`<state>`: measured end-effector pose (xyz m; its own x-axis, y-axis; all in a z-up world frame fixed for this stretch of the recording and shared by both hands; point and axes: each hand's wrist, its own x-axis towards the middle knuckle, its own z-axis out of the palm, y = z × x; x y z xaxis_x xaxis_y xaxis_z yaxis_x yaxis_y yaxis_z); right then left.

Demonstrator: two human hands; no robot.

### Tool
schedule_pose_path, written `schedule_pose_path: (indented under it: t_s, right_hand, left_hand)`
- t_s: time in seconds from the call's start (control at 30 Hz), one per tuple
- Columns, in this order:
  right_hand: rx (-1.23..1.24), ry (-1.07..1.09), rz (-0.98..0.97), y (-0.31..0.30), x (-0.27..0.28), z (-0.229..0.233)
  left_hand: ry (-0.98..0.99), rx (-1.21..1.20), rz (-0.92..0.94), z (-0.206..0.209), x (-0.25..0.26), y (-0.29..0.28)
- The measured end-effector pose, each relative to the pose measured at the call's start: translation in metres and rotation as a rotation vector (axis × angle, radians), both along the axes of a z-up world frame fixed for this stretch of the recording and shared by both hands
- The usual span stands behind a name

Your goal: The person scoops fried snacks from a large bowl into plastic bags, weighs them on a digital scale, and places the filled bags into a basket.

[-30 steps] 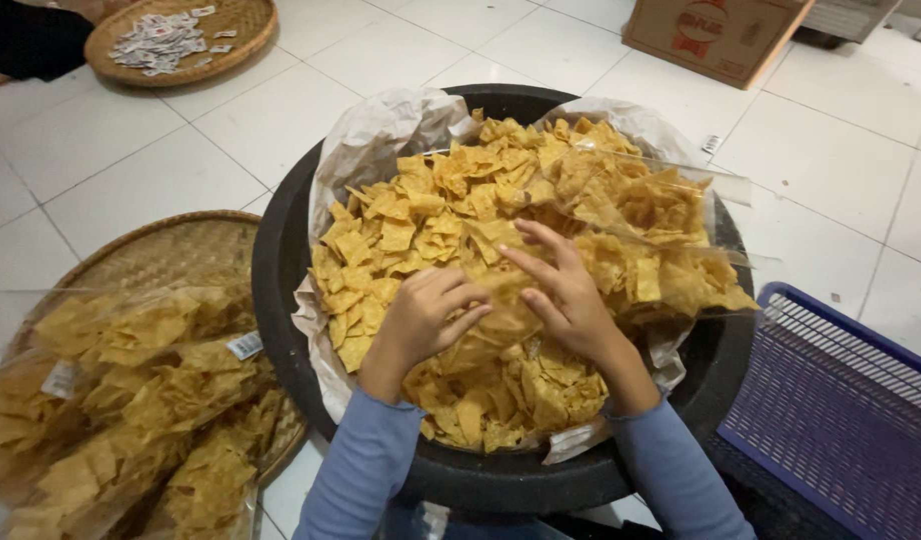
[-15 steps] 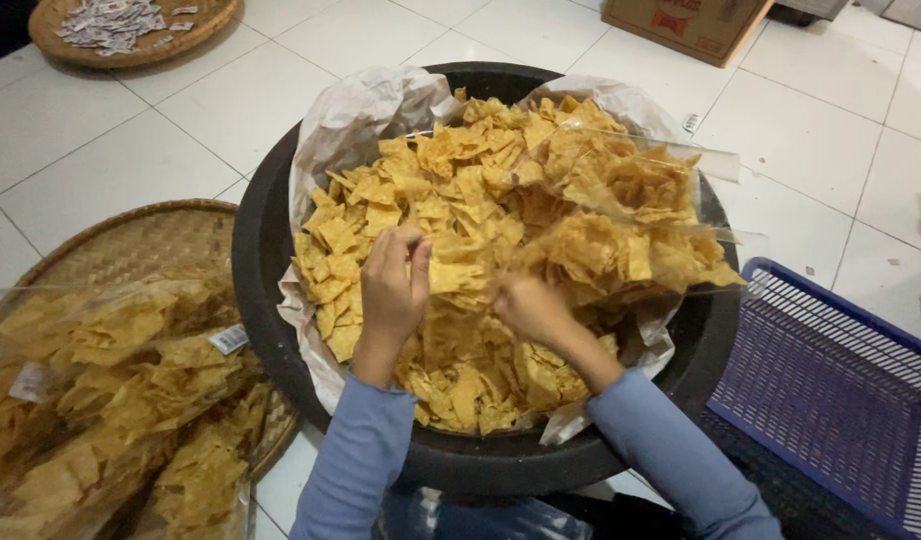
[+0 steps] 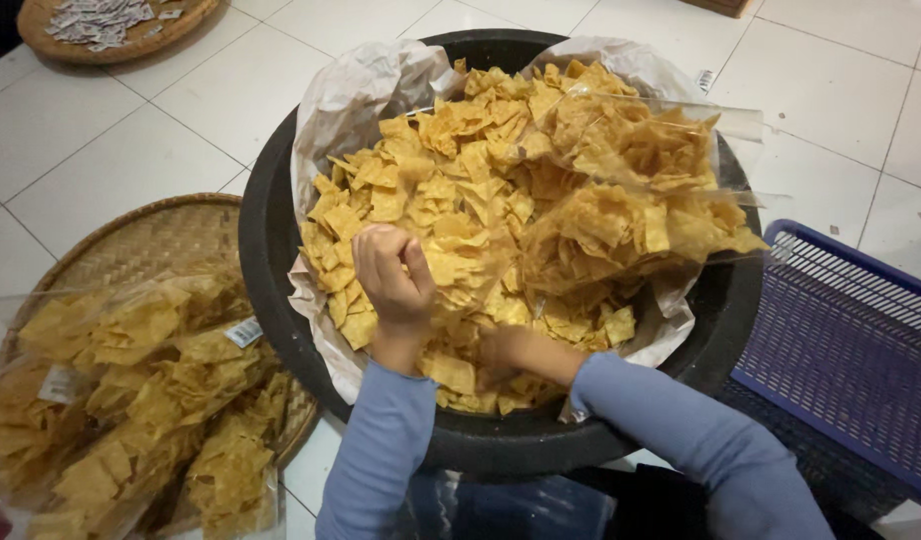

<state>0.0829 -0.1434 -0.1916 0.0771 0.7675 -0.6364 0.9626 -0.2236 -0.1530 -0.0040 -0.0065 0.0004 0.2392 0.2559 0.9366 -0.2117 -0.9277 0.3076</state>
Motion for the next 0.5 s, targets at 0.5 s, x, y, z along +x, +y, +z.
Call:
schedule_pose_path:
  t_s: [0.5]
  right_hand:
    - [-0.152, -0.001, -0.114, -0.025, 0.0, 0.033]
  left_hand:
    - [0.103, -0.056, 0.025, -0.003, 0.002, 0.0]
